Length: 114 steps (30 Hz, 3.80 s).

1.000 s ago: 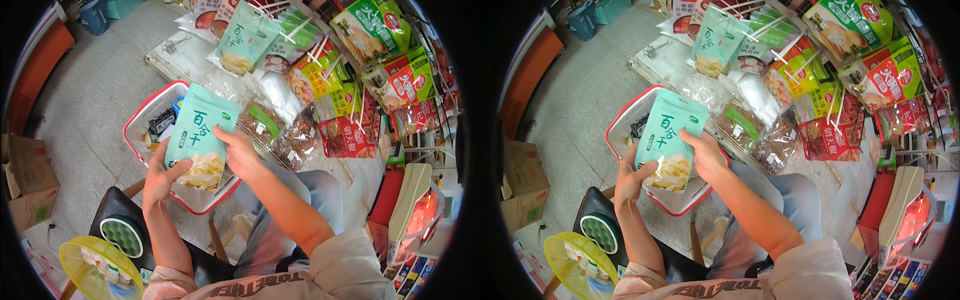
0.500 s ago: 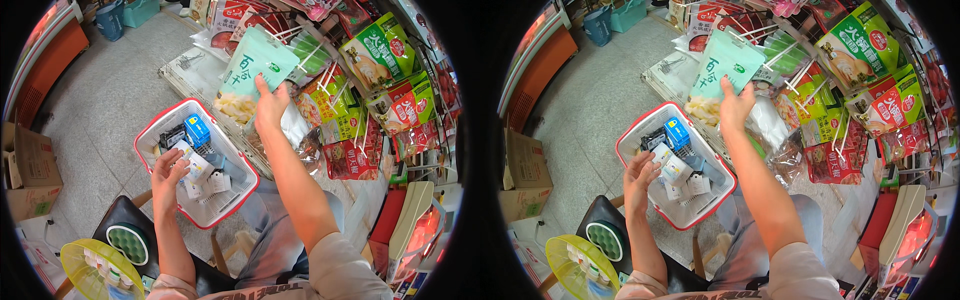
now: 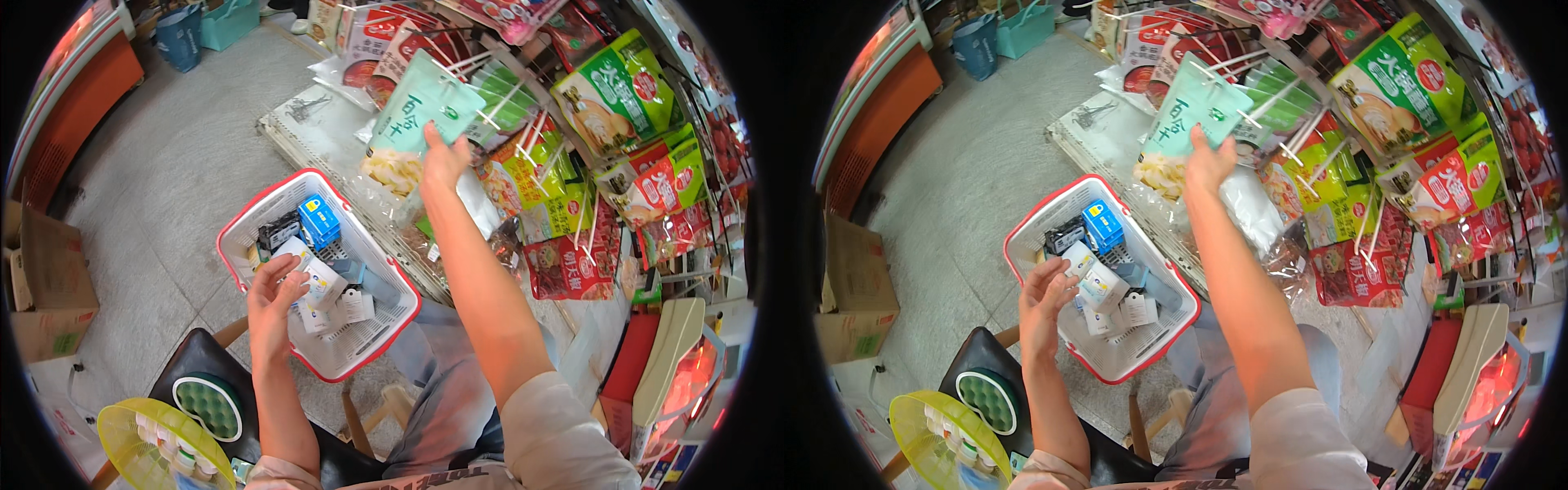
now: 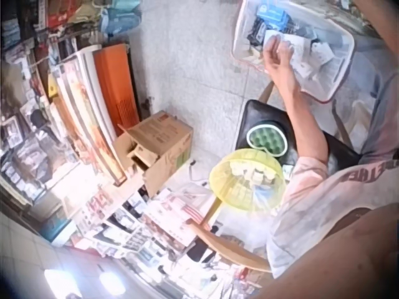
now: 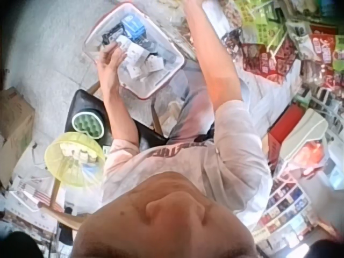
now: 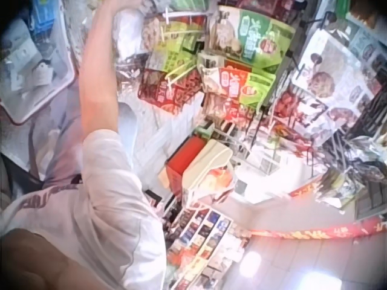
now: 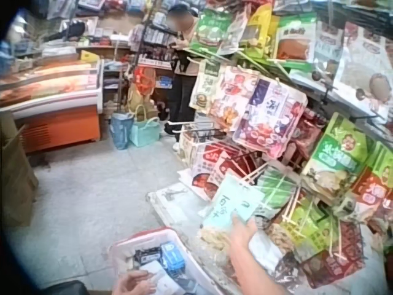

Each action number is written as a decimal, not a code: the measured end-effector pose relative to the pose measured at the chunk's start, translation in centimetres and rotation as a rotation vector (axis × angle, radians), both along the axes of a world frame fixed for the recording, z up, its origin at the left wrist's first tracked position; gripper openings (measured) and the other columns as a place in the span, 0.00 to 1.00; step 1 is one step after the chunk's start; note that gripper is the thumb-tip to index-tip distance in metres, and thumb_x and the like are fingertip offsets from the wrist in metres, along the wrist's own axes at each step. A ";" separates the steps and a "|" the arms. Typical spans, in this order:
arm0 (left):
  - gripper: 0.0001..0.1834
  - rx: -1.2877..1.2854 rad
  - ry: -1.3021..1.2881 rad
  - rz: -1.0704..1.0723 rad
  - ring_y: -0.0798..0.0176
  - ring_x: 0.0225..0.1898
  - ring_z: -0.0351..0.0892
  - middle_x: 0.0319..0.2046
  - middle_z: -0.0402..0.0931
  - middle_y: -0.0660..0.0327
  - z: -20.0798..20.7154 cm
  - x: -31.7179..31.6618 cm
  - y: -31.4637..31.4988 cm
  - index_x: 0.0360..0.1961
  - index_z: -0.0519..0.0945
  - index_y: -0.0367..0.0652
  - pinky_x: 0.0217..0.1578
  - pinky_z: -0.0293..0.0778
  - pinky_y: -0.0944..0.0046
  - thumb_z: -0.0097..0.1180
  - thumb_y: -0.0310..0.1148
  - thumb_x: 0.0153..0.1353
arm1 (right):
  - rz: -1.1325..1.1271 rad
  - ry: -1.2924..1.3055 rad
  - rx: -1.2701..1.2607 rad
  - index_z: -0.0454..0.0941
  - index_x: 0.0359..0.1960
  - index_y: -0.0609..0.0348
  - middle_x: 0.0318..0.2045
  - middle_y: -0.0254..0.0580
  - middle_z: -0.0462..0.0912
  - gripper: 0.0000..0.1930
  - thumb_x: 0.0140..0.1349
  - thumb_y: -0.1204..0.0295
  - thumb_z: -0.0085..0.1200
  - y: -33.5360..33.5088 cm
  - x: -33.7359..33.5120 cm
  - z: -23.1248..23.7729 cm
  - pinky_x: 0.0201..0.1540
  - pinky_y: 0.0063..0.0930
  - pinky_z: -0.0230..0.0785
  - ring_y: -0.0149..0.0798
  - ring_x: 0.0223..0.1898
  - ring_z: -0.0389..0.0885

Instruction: The person moves a plastic stool, then sits on a chair and assembles white plastic hangers from a basket. They attach hooks to hanger frames and place the assembled hangers into a red basket. The person also handles packaged food items and a yellow colander containing small white objects.

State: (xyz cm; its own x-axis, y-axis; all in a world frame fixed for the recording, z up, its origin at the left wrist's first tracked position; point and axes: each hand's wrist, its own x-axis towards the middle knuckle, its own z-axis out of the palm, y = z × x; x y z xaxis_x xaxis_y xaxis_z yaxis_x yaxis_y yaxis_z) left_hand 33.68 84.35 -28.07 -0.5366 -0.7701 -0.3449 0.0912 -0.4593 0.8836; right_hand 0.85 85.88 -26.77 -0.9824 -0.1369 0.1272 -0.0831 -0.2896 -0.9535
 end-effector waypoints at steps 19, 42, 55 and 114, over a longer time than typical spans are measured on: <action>0.23 -0.104 -0.076 -0.101 0.61 0.49 0.81 0.53 0.78 0.52 -1.2 -1.2 0.8 0.56 0.75 0.34 0.51 0.76 0.61 0.62 0.37 0.65 | 0.667 0.656 1.404 0.77 0.51 0.61 0.52 0.48 0.79 0.21 0.59 0.64 0.62 25.9 15.1 3.6 0.64 0.51 0.62 0.51 0.55 0.76; 0.18 -0.588 -0.513 0.093 0.56 0.46 0.83 0.46 0.82 0.51 -2.0 -1.0 0.2 0.50 0.78 0.33 0.47 0.78 0.57 0.61 0.32 0.62 | 0.381 0.582 1.349 0.83 0.38 0.60 0.41 0.45 0.85 0.12 0.53 0.70 0.65 29.4 16.6 4.8 0.49 0.41 0.74 0.50 0.45 0.82; 0.15 0.015 0.293 0.858 0.65 0.48 0.77 0.49 0.75 0.56 -1.0 1.4 -2.1 0.51 0.72 0.35 0.52 0.74 0.61 0.55 0.25 0.65 | 1.156 -0.018 1.441 0.77 0.51 0.64 0.48 0.55 0.82 0.22 0.63 0.60 0.60 20.6 22.1 -5.7 0.48 0.38 0.75 0.48 0.50 0.80; 0.08 0.234 0.247 0.506 0.68 0.43 0.78 0.45 0.79 0.62 -0.9 -0.3 0.0 0.45 0.79 0.41 0.45 0.74 0.65 0.56 0.27 0.65 | 0.493 -0.707 0.823 0.83 0.37 0.67 0.34 0.39 0.84 0.12 0.48 0.78 0.64 16.9 21.5 -21.8 0.37 0.31 0.72 0.35 0.33 0.81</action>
